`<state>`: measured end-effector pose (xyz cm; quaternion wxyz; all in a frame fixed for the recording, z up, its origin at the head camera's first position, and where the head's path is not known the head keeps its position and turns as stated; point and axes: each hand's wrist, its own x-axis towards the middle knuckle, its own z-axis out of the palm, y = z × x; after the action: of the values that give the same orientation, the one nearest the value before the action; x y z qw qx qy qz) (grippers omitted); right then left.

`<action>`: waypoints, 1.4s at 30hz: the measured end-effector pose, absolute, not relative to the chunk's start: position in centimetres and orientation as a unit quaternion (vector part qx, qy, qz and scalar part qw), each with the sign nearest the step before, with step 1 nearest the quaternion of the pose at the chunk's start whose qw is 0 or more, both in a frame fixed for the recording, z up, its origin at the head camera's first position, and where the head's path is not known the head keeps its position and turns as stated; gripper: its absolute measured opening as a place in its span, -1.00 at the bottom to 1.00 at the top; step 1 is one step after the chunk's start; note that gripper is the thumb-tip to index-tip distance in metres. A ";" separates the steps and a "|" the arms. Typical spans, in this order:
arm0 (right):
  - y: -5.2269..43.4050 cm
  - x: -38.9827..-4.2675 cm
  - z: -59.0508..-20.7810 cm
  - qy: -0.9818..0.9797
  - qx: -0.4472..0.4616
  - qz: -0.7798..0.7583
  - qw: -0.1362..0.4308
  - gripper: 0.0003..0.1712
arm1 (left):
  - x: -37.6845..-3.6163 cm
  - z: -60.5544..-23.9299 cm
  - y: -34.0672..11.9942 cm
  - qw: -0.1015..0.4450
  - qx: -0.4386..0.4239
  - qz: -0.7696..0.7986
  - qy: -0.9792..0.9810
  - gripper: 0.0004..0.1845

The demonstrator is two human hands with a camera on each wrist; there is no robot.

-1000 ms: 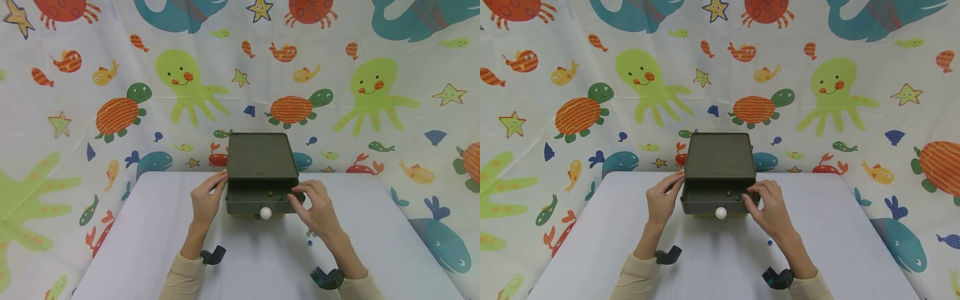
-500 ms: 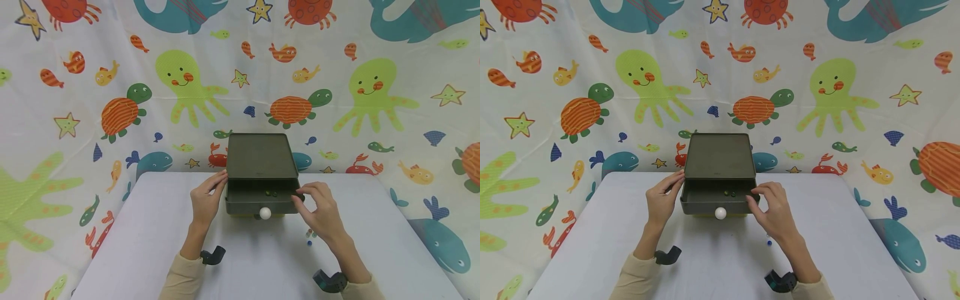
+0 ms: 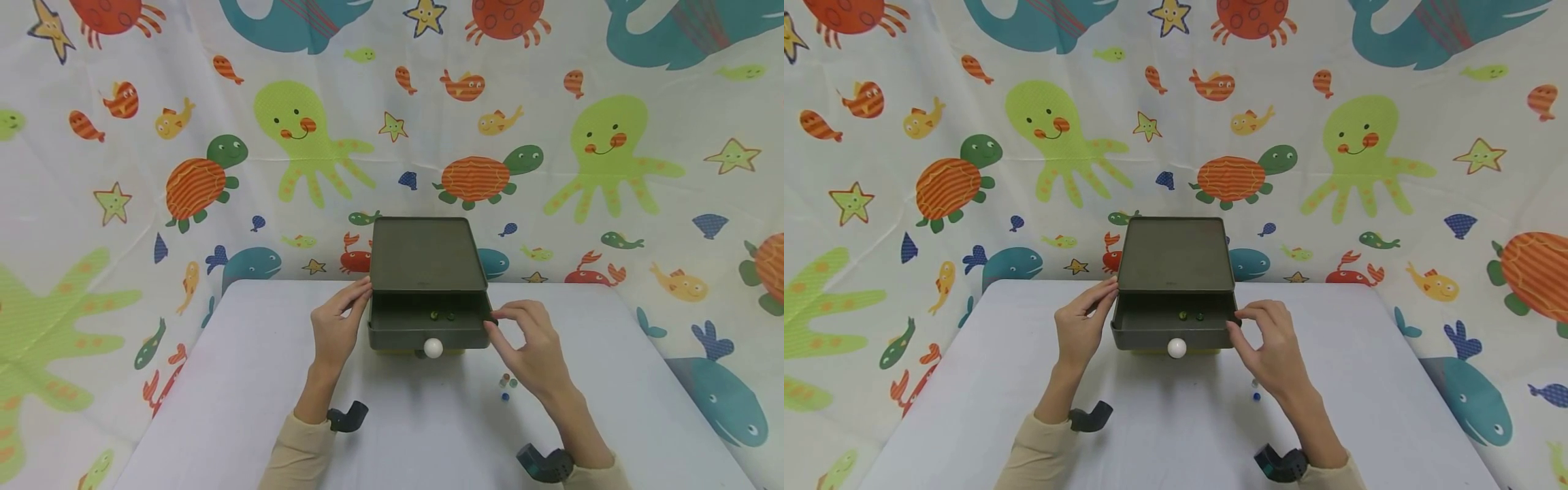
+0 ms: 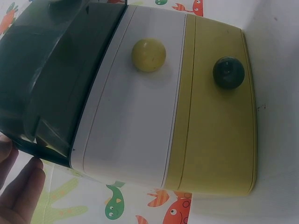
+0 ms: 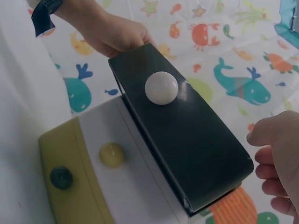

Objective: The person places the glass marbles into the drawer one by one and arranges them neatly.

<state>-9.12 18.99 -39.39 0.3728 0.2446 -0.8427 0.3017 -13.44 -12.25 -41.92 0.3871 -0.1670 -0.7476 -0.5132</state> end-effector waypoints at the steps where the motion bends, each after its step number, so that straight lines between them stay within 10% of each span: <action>1: 19.1 -9.1 -39.4 -0.842 0.245 0.302 0.374 -0.63 | -13.5 -41.9 -12.2 0.387 -0.167 -0.513 -0.748 -0.79; 42: 21.6 -7.6 -41.9 -0.853 0.183 0.307 0.380 -0.72 | -13.4 -41.9 -12.3 0.385 -0.163 -0.510 -0.752 -0.79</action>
<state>-7.56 21.64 -41.94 0.3796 0.1835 -0.8534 0.3066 -13.42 -12.26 -41.89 0.3852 -0.1627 -0.7519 -0.5098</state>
